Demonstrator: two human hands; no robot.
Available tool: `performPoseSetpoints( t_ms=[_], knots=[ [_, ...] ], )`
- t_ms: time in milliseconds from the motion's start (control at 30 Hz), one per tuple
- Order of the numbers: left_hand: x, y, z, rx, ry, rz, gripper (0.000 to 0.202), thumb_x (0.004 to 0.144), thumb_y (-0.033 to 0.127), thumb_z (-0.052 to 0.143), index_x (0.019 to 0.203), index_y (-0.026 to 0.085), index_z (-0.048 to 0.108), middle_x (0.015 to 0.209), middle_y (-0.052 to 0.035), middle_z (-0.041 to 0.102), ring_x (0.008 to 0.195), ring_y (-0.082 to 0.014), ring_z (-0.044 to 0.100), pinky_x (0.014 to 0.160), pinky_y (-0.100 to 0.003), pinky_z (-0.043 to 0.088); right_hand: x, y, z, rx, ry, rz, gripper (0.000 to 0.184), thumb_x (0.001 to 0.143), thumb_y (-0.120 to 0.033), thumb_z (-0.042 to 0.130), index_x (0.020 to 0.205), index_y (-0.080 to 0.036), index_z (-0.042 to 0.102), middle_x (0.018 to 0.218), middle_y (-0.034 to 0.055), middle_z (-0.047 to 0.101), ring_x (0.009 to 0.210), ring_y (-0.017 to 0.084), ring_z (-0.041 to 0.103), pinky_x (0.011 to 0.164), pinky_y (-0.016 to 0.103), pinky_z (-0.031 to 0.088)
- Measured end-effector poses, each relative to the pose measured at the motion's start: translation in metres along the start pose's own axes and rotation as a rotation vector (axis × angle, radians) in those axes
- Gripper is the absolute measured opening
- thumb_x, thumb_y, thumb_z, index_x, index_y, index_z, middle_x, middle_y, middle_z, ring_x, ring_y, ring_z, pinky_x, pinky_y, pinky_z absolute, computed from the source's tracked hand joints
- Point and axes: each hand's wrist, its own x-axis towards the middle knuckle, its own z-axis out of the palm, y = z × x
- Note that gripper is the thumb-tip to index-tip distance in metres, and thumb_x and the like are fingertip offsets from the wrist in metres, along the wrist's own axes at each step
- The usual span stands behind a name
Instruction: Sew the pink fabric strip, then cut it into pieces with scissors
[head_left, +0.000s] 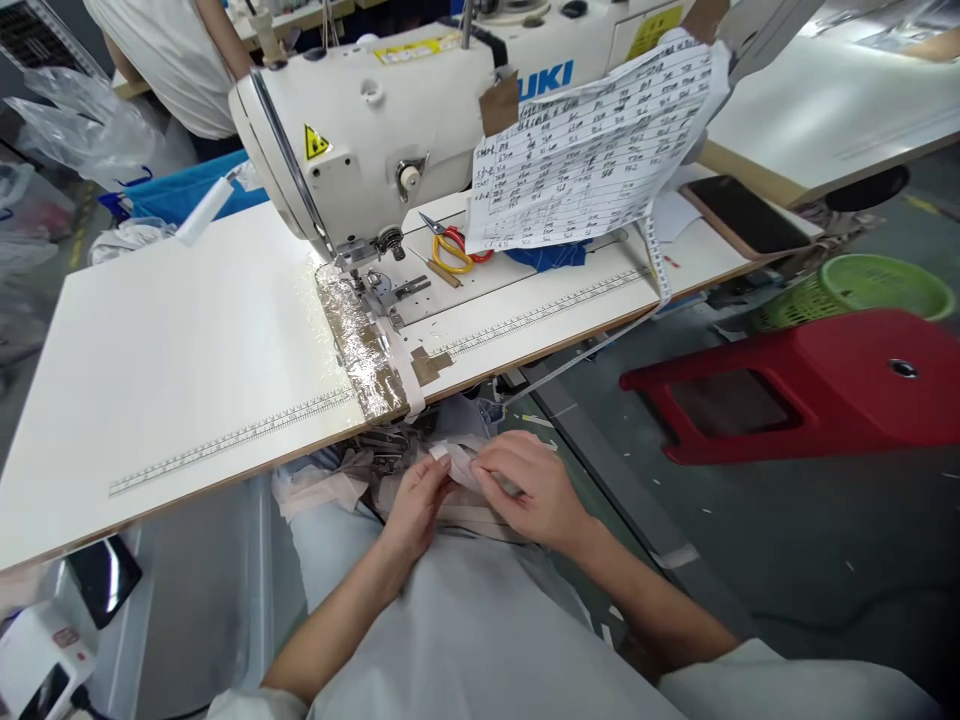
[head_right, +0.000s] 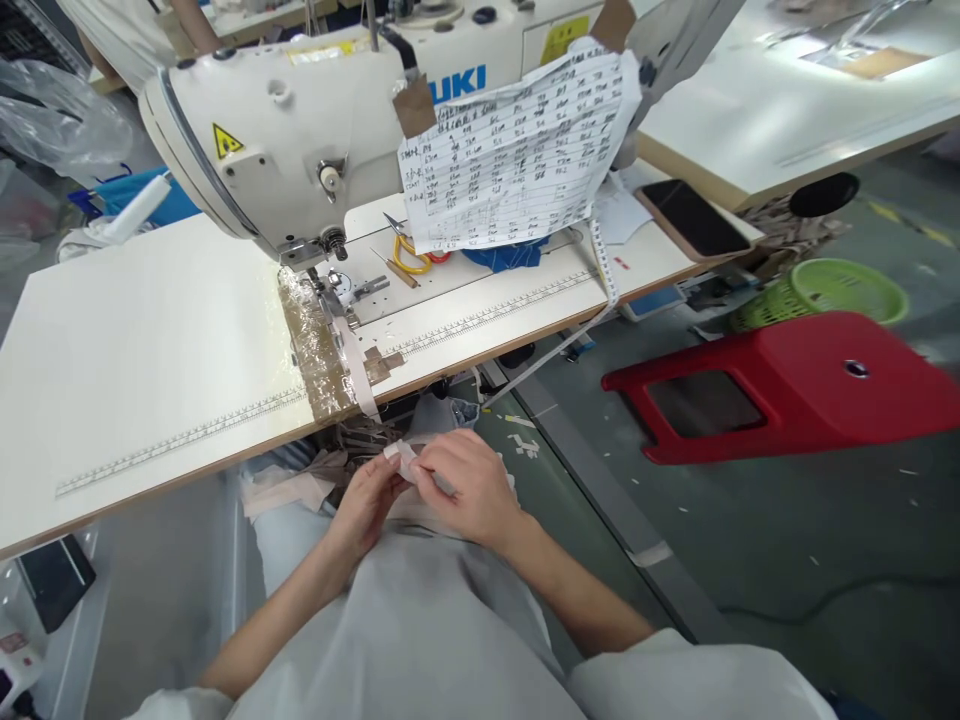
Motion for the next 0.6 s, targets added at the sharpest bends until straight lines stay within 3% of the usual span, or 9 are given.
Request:
performPoseSetpoints(
  t_ms=[33, 100, 167, 233, 300, 400, 500, 600],
  knots=[
    [-0.003, 0.007, 0.005, -0.006, -0.001, -0.012, 0.041, 0.073, 0.054, 0.066, 0.078, 0.015, 0.060, 0.067, -0.0006, 0.058, 0.061, -0.0113, 0.052, 0.060, -0.022, 0.043, 0.005, -0.004, -0.003, 0.033, 0.009, -0.011, 0.016, 0.094, -0.023, 0.048, 0.085, -0.019, 0.061, 0.078, 0.0038, 0.065, 0.074, 0.018, 0.059, 0.073, 0.033, 0.044],
    [-0.013, 0.026, 0.009, 0.138, -0.148, -0.089, 0.043, 0.072, 0.057, 0.067, 0.070, 0.015, 0.053, 0.055, 0.0041, 0.048, 0.047, -0.0075, 0.040, 0.047, -0.020, 0.032, 0.016, -0.006, -0.004, 0.159, -0.068, -0.003, 0.019, 0.096, -0.026, 0.044, 0.094, -0.019, 0.062, 0.090, 0.0063, 0.066, 0.084, 0.019, 0.059, 0.080, 0.036, 0.045],
    [-0.027, 0.046, 0.006, 0.341, -0.352, -0.151, 0.045, 0.074, 0.057, 0.065, 0.063, 0.017, 0.046, 0.049, 0.0062, 0.040, 0.043, -0.0063, 0.031, 0.042, -0.021, 0.023, 0.025, -0.005, -0.003, 0.335, -0.295, -0.026, 0.029, 0.100, -0.030, 0.037, 0.091, -0.019, 0.062, 0.087, 0.0046, 0.066, 0.083, 0.017, 0.060, 0.090, 0.038, 0.044],
    [-0.043, 0.066, -0.006, 0.475, -0.419, -0.127, 0.045, 0.078, 0.053, 0.062, 0.060, 0.017, 0.043, 0.051, 0.0056, 0.038, 0.046, -0.0069, 0.031, 0.044, -0.022, 0.023, 0.033, -0.001, -0.004, 0.469, -0.512, -0.073, 0.038, 0.101, -0.036, 0.036, 0.078, -0.019, 0.060, 0.071, -0.0001, 0.062, 0.069, 0.014, 0.058, 0.092, 0.037, 0.045],
    [-0.061, 0.085, -0.028, 0.562, -0.344, -0.014, 0.041, 0.080, 0.048, 0.062, 0.060, 0.016, 0.046, 0.058, 0.0034, 0.042, 0.054, -0.0084, 0.037, 0.050, -0.022, 0.028, 0.042, 0.003, -0.013, 0.500, -0.612, -0.095, 0.039, 0.099, -0.041, 0.042, 0.070, -0.020, 0.058, 0.060, -0.0027, 0.057, 0.057, 0.011, 0.053, 0.076, 0.029, 0.049],
    [-0.091, 0.116, -0.074, 0.718, -0.223, 0.139, 0.036, 0.079, 0.042, 0.064, 0.059, 0.016, 0.050, 0.062, 0.0014, 0.046, 0.059, -0.0106, 0.043, 0.056, -0.023, 0.034, 0.060, 0.012, -0.044, 0.408, -0.680, -0.103, 0.032, 0.095, -0.041, 0.051, 0.072, -0.021, 0.061, 0.060, -0.0013, 0.059, 0.053, 0.009, 0.053, 0.051, 0.021, 0.042],
    [-0.122, 0.153, -0.120, 0.853, -0.067, 0.055, 0.034, 0.077, 0.044, 0.064, 0.058, 0.018, 0.054, 0.058, 0.0010, 0.048, 0.052, -0.0108, 0.043, 0.048, -0.022, 0.033, 0.085, 0.026, -0.085, 0.267, -0.699, -0.080, 0.029, 0.093, -0.045, 0.056, 0.077, -0.024, 0.068, 0.063, 0.0005, 0.065, 0.054, 0.008, 0.058, 0.048, 0.019, 0.042],
    [-0.145, 0.193, -0.153, 1.006, 0.204, -0.052, 0.036, 0.075, 0.051, 0.063, 0.064, 0.017, 0.060, 0.057, 0.0010, 0.052, 0.050, -0.0111, 0.045, 0.045, -0.020, 0.033, 0.108, 0.045, -0.116, 0.032, -0.596, -0.014, 0.043, 0.085, -0.064, 0.056, 0.078, -0.025, 0.073, 0.071, 0.0015, 0.069, 0.060, 0.008, 0.063, 0.050, 0.022, 0.043]
  ],
)
